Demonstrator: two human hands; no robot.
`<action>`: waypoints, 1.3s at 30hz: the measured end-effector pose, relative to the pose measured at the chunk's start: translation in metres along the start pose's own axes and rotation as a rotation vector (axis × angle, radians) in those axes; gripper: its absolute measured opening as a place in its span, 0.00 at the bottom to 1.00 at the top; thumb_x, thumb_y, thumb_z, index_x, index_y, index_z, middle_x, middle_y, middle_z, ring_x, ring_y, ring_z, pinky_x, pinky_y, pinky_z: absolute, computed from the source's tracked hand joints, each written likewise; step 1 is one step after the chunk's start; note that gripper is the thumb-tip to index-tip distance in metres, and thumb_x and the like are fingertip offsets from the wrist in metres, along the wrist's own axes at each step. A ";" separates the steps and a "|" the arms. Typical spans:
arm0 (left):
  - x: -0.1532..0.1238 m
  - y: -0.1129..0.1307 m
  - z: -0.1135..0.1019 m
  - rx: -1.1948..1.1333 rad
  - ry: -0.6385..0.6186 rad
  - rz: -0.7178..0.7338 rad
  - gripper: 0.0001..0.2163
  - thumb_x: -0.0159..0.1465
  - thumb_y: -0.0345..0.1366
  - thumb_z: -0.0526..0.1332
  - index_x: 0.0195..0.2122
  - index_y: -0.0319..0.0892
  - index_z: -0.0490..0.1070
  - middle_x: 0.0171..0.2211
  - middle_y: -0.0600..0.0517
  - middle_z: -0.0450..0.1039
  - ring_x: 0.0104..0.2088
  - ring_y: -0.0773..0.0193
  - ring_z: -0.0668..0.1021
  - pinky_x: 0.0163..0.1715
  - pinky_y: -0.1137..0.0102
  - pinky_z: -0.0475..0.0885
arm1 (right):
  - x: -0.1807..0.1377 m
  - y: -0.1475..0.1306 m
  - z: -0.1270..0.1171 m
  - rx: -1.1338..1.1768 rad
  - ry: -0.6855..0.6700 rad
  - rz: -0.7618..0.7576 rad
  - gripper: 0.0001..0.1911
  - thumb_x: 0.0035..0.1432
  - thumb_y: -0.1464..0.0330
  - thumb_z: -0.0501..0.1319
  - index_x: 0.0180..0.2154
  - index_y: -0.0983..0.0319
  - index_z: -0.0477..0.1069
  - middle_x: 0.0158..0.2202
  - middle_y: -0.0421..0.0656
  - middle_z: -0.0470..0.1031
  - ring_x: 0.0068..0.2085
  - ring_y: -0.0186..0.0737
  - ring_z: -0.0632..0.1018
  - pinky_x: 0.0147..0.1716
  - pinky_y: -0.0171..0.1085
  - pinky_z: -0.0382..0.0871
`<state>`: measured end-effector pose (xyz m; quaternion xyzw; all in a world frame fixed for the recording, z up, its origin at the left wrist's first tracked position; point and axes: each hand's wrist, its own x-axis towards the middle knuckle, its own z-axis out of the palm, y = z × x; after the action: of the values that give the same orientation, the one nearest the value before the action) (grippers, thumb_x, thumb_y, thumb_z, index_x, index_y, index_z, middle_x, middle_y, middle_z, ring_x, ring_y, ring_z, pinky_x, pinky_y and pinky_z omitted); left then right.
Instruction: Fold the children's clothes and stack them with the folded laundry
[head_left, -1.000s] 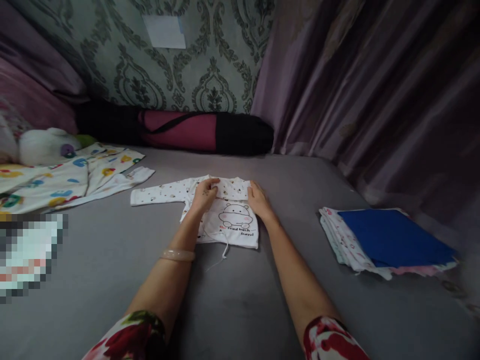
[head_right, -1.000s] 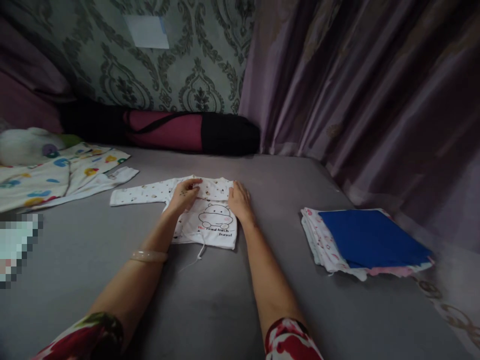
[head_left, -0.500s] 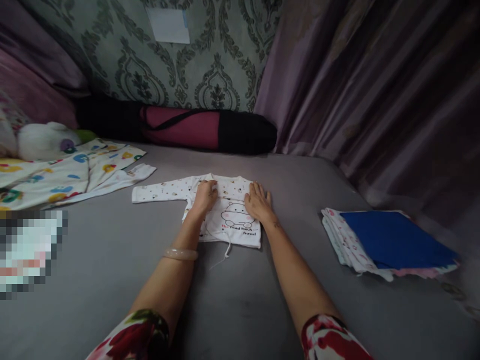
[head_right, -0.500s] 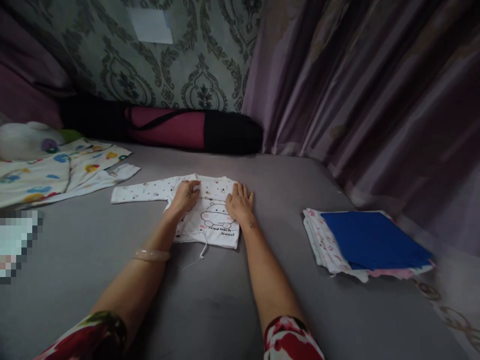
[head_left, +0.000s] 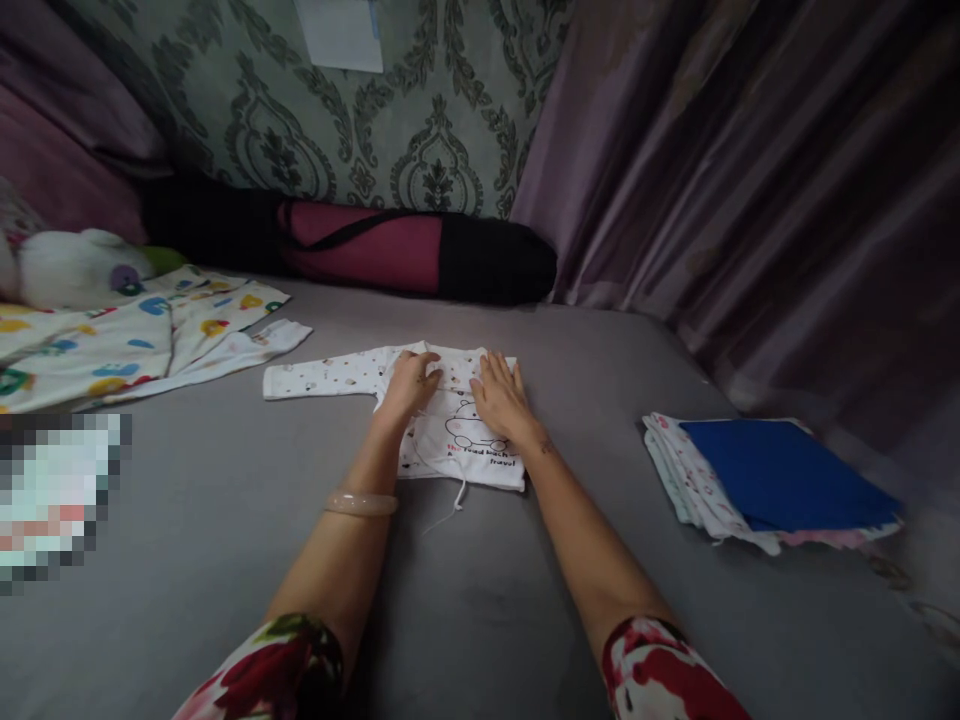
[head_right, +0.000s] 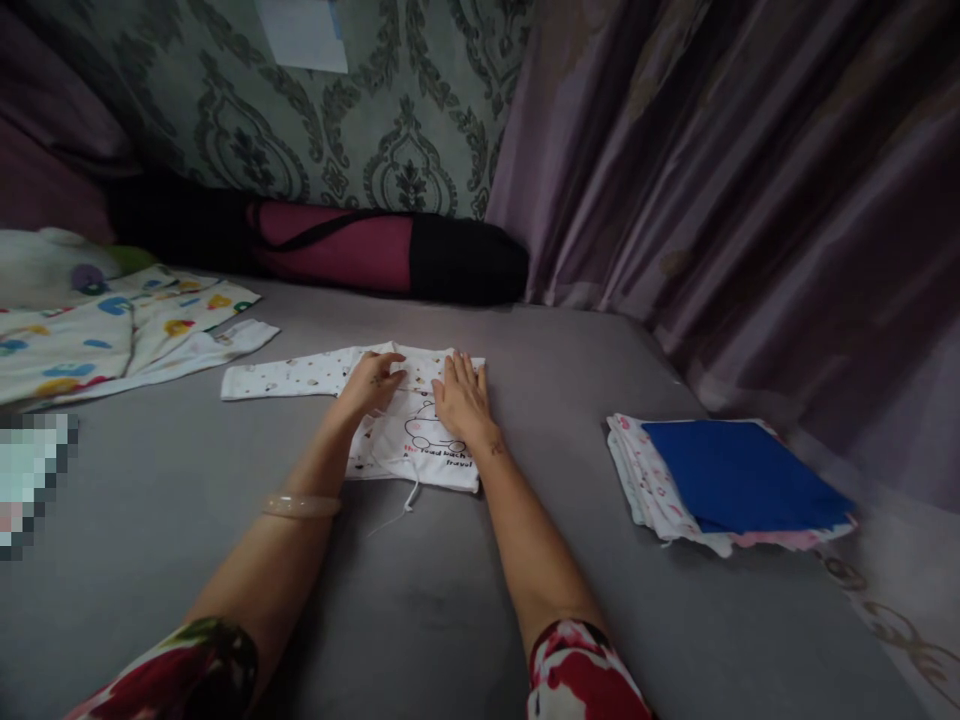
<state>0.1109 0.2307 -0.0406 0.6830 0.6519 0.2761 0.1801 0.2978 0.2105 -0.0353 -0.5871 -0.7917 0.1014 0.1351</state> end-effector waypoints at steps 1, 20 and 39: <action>0.000 -0.001 0.001 0.014 -0.012 0.024 0.17 0.62 0.35 0.58 0.52 0.40 0.73 0.37 0.47 0.67 0.44 0.57 0.73 0.51 0.64 0.67 | -0.002 -0.003 0.003 -0.034 -0.013 -0.011 0.31 0.68 0.61 0.43 0.67 0.70 0.50 0.70 0.52 0.45 0.70 0.46 0.45 0.67 0.50 0.32; -0.027 0.077 0.021 0.081 -0.456 0.452 0.10 0.61 0.31 0.56 0.37 0.41 0.77 0.35 0.48 0.77 0.36 0.61 0.76 0.37 0.71 0.68 | -0.011 0.044 -0.048 0.066 -0.265 0.334 0.11 0.52 0.60 0.62 0.29 0.62 0.76 0.27 0.42 0.77 0.31 0.38 0.76 0.25 0.32 0.60; -0.016 0.054 -0.002 0.026 -0.208 0.047 0.09 0.62 0.36 0.57 0.38 0.43 0.77 0.35 0.47 0.78 0.38 0.58 0.77 0.37 0.68 0.68 | -0.009 0.044 -0.056 -0.040 -0.101 0.373 0.16 0.62 0.71 0.52 0.43 0.61 0.76 0.42 0.49 0.79 0.44 0.45 0.78 0.41 0.36 0.67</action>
<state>0.1527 0.2105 -0.0085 0.7253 0.6170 0.1995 0.2314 0.3589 0.2146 0.0025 -0.7205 -0.6767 0.1380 0.0624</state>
